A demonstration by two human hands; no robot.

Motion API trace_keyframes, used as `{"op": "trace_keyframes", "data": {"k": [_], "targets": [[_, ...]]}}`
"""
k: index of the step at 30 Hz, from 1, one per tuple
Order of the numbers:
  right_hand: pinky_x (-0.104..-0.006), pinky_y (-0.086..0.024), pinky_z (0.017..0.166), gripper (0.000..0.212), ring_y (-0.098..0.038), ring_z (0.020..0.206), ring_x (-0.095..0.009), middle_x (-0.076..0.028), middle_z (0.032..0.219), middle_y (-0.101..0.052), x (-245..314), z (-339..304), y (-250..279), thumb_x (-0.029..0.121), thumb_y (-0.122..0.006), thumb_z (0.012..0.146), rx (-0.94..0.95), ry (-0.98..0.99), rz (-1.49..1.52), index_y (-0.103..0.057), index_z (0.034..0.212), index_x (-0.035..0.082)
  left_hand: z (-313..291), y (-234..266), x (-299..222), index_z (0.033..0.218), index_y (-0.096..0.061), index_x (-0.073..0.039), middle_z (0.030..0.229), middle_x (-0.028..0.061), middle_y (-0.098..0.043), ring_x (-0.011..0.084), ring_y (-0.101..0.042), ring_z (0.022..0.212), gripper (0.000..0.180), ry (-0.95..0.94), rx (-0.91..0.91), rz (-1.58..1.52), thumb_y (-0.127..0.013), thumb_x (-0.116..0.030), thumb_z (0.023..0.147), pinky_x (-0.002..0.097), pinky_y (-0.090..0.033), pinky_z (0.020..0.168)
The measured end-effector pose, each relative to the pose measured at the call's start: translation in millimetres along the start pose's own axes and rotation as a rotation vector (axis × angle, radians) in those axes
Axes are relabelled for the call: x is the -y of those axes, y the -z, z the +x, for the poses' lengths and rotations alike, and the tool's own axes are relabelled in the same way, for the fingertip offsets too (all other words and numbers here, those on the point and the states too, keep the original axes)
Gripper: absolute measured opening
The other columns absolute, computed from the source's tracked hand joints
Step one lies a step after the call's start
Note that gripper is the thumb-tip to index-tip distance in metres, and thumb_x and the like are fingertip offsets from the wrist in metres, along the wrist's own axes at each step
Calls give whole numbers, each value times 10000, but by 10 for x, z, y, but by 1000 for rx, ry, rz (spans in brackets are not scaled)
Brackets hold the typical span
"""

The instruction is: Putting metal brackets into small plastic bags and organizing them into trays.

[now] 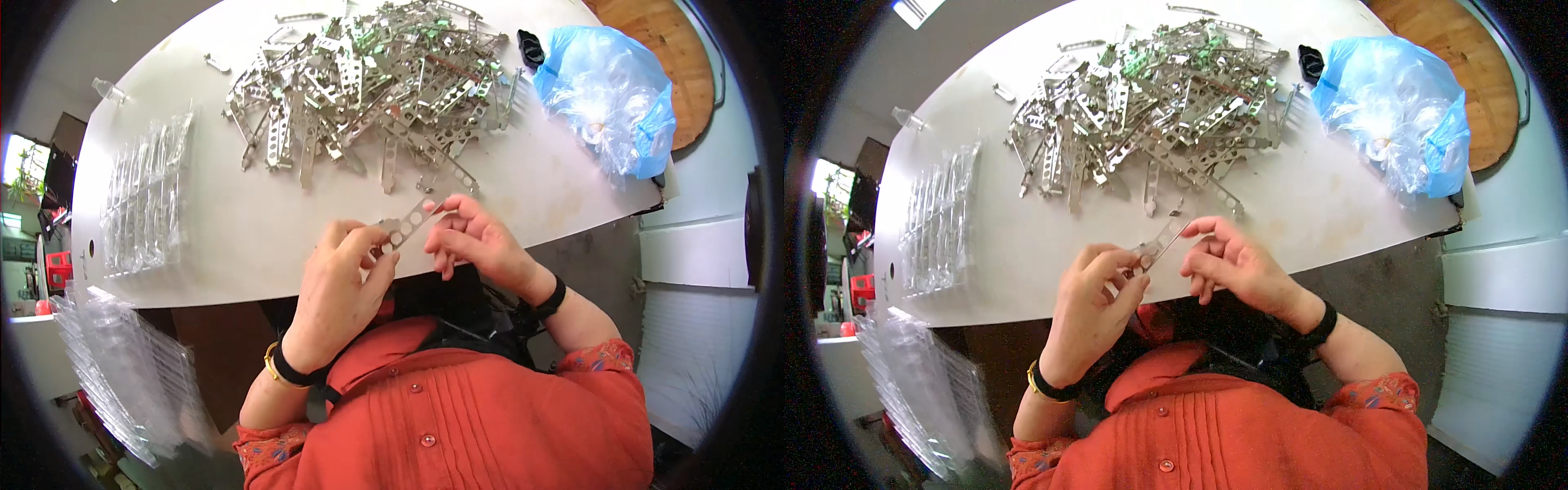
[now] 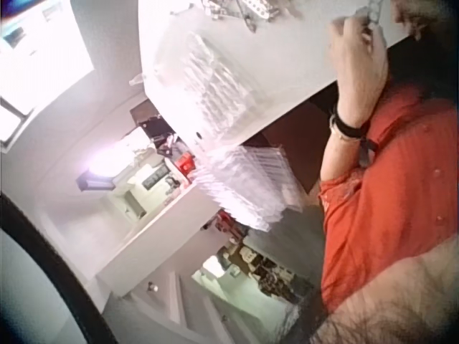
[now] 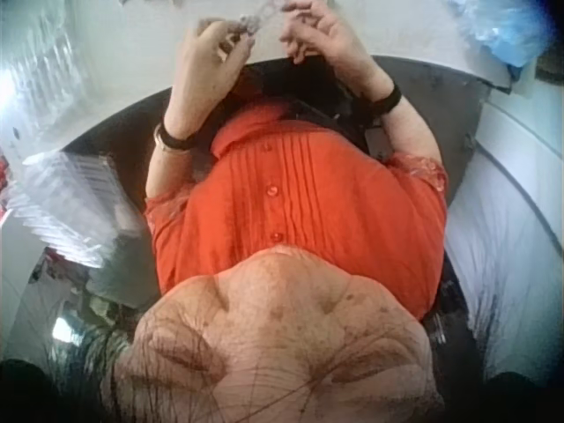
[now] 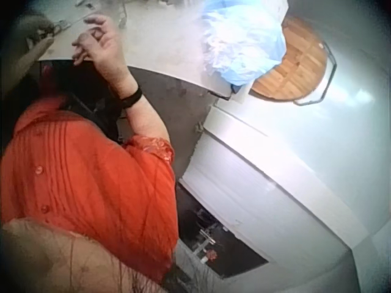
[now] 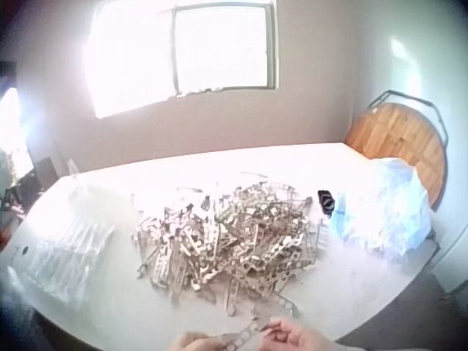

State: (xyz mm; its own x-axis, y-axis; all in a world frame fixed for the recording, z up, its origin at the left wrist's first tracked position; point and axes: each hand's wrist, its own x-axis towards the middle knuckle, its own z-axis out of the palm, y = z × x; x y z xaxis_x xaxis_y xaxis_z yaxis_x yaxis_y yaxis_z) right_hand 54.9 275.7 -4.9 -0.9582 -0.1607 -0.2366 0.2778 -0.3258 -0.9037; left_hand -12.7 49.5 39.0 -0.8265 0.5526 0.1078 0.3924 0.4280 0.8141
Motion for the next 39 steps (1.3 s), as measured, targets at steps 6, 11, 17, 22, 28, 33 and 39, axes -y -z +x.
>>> {"op": "trace_keyframes", "data": {"k": [6, 11, 17, 22, 28, 33, 39], "targets": [[-303, -551, 746, 389, -651, 835, -145, -94, 1023, -643, 67, -60, -87, 193, -537, 1044, 50, 39, 66, -421, 1376, 29, -364, -7, 154, 1043, -668, 3, 881, 68, -638, 93, -622, 682, 176, 362, 147, -354, -704, -61, 883, 245, -505, 601], [-262, -559, 693, 301, -655, 791, -100, -57, 978, -679, 6, 47, -149, 226, -537, 1051, -60, -33, 54, -537, 1276, 26, -466, -60, 322, 1092, -644, 5, 882, 20, -670, 64, -650, 737, 173, 228, 170, -341, -669, -34, 925, 207, -526, 602], [-265, -559, 695, 271, -655, 790, -104, -60, 991, -683, -30, 54, -93, 235, -582, 1029, -75, -45, 48, -576, 1208, 31, -506, -113, 396, 1147, -579, 27, 898, 50, -661, 102, -663, 754, 232, 481, 163, -757, -664, -16, 936, 239, -573, 681], [-272, -562, 715, 279, -657, 789, -117, -68, 1000, -682, -61, 72, -54, 229, -610, 1013, -45, -24, 64, -578, 1210, 35, -523, -138, 535, 1168, -513, 24, 896, 77, -665, 137, -680, 781, 285, 506, 131, -934, -674, -9, 934, 265, -589, 730], [-275, -562, 725, 289, -656, 789, -121, -73, 996, -681, -76, 106, -26, 230, -622, 1005, -37, -23, 81, -579, 1212, 33, -502, -112, 581, 1140, -507, 14, 904, 93, -672, 146, -684, 799, 276, 519, 170, -944, -683, -4, 928, 273, -594, 741], [-276, -563, 730, 292, -658, 791, -122, -75, 998, -683, -72, 120, -18, 228, -619, 1007, -39, -32, 88, -576, 1215, 29, -513, -133, 608, 1135, -510, 9, 898, 88, -672, 146, -684, 800, 275, 522, 155, -963, -689, -10, 927, 274, -595, 745], [-277, -564, 733, 301, -661, 794, -122, -83, 1003, -680, -79, 125, -16, 237, -615, 1009, -36, -34, 103, -572, 1222, 28, -519, -142, 621, 1129, -514, 7, 896, 82, -671, 139, -682, 799, 269, 523, 153, -963, -689, -6, 925, 268, -590, 739]]}}
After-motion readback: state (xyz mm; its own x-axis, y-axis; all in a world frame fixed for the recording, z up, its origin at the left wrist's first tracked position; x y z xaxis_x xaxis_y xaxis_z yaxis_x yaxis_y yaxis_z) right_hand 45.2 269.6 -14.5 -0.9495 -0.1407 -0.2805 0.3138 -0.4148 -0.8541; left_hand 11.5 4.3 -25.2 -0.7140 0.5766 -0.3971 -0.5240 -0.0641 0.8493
